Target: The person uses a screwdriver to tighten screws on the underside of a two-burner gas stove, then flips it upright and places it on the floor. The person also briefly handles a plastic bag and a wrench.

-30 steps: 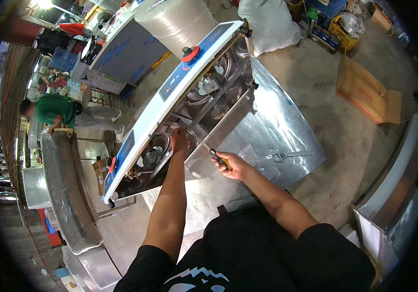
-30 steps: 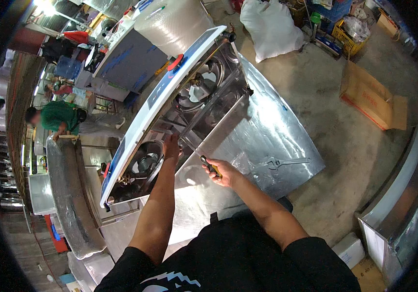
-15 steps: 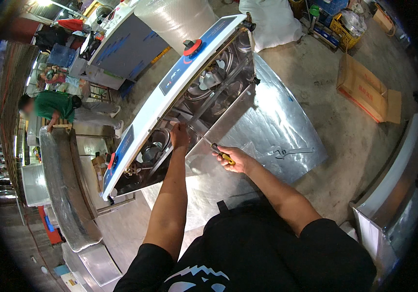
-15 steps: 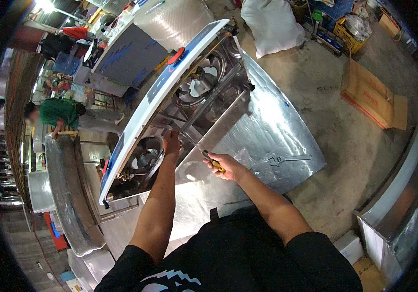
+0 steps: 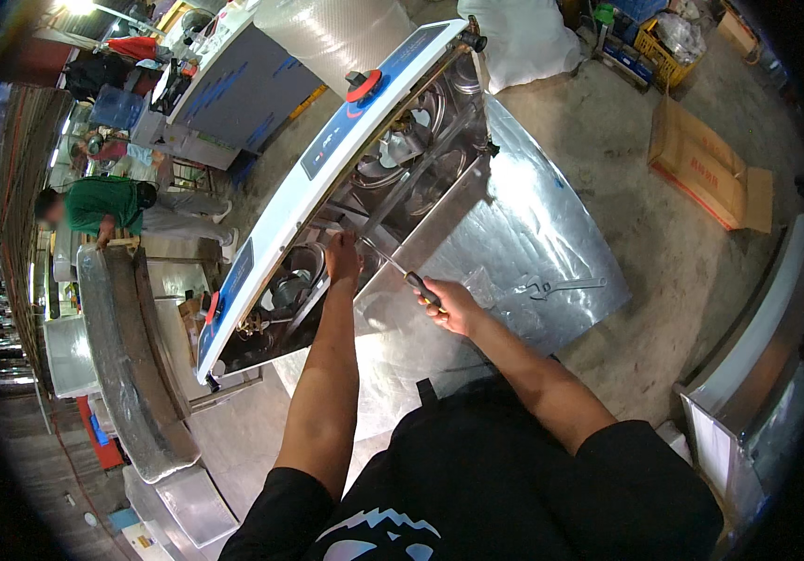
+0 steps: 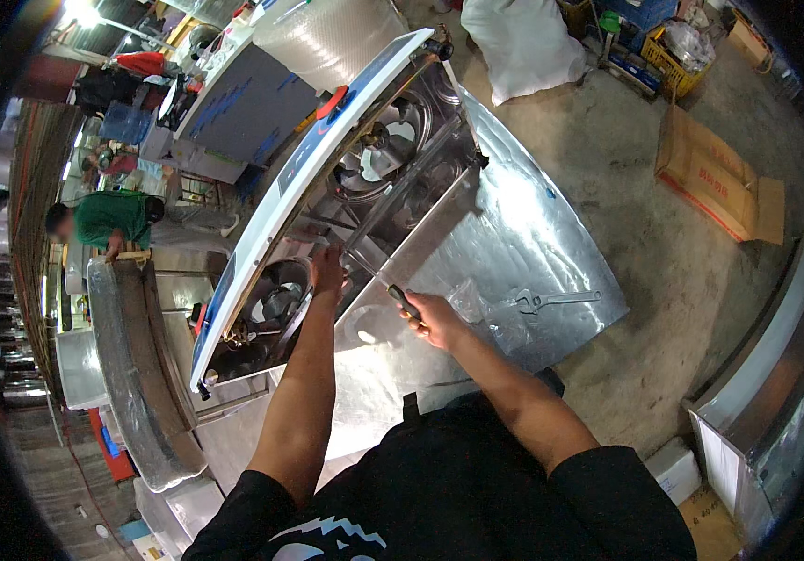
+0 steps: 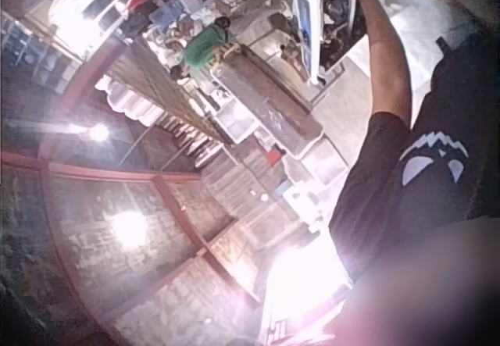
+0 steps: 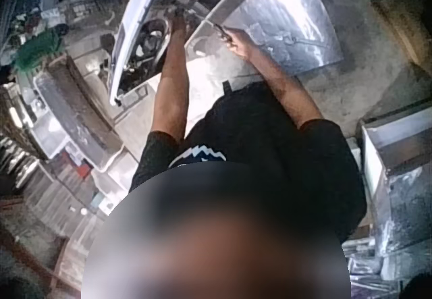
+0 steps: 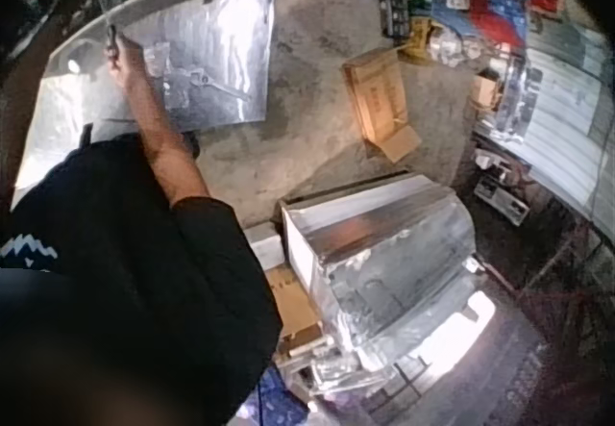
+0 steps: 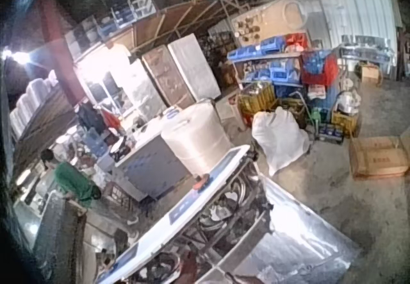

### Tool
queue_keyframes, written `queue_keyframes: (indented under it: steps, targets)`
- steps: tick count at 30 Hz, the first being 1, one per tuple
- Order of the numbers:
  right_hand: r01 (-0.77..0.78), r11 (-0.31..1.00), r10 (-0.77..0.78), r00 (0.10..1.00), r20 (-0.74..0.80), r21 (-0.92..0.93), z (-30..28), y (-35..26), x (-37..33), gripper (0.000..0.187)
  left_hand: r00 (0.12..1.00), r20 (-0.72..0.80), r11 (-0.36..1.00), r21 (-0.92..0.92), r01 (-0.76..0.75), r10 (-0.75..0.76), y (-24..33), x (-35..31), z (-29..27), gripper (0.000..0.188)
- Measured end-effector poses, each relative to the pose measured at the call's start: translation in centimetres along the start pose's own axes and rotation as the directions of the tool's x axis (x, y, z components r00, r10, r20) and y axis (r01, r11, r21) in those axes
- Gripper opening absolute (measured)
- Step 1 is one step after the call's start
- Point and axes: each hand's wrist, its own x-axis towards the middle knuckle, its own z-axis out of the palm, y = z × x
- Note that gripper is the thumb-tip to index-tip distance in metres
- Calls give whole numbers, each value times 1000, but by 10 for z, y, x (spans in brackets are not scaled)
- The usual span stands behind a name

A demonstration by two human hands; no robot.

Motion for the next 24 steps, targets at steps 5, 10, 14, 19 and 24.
queue_keyframes:
  steps: [5, 10, 14, 19, 24]
  targets:
    - [-20, 993, 1, 986, 164, 114, 2, -2, -9, 21, 999, -19, 998, 63, 31, -29, 2, -1, 0, 32]
    - [389, 801, -440, 898, -8, -455, 8, 15, -13, 28, 1000, 8, 1000, 23, 18, -18, -1, 1, 1, 32]
    - [477, -34, -885, 394, 248, -878, 8, 27, -9, 26, 999, 13, 999, 18, 30, -30, -1, 2, 0, 32]
    - [148, 986, -155, 983, -100, -72, 2, 20, -7, 20, 999, -24, 996, 80, 46, -44, 0, 2, 1, 32]
    - [-18, 997, 12, 996, 91, 70, -7, 12, -8, 20, 998, -11, 994, 91, 68, -67, -2, 7, -1, 34]
